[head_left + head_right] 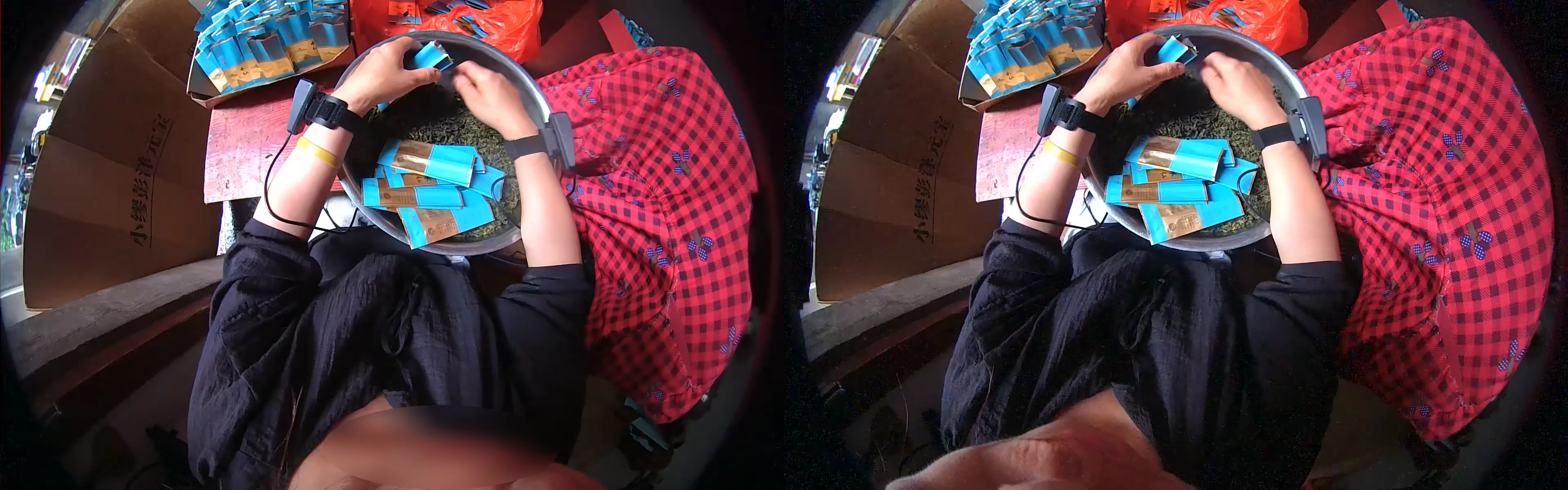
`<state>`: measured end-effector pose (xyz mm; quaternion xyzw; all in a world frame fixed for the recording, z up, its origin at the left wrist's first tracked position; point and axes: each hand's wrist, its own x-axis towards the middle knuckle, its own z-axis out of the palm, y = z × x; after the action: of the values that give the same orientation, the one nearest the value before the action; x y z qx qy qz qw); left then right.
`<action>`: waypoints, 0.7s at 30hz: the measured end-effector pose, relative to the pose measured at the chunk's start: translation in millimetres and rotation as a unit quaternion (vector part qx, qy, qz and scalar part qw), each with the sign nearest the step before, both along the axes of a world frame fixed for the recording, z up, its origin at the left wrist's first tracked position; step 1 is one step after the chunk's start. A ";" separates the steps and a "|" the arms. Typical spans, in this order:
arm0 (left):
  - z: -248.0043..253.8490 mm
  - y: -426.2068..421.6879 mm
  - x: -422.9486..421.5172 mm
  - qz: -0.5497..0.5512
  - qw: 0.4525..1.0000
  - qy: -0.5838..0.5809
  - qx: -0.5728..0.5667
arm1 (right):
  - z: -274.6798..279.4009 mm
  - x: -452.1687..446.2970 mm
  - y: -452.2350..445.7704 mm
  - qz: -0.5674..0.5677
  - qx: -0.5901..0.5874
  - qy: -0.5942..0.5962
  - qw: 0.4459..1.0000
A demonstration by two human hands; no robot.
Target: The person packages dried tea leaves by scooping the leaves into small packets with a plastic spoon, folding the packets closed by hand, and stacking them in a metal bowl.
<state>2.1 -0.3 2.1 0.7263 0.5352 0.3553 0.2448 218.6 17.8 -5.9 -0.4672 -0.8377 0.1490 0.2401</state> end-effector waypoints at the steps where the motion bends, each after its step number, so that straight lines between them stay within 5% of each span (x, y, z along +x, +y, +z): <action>1: -0.4 0.5 -0.3 -0.005 1.000 -0.006 -0.002 | 0.3 -4.4 -2.7 0.030 -0.032 -0.009 0.999; 5: 1.1 -0.7 0.2 -0.006 1.000 -0.014 0.002 | -11.3 -8.7 3.3 0.073 -0.080 -0.020 0.994; 10: -0.3 -0.3 -0.3 -0.005 1.000 -0.016 -0.001 | -3.8 -7.3 4.8 0.082 -0.230 0.108 0.964; 21: 2.9 -1.8 0.1 -0.001 1.000 -0.013 -0.024 | 15.2 2.7 4.6 0.123 -0.298 0.273 0.906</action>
<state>2.2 -2.1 5.0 0.7159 0.5395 0.3519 0.2695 221.3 22.4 9.3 -0.3514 -0.7068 0.5418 0.2888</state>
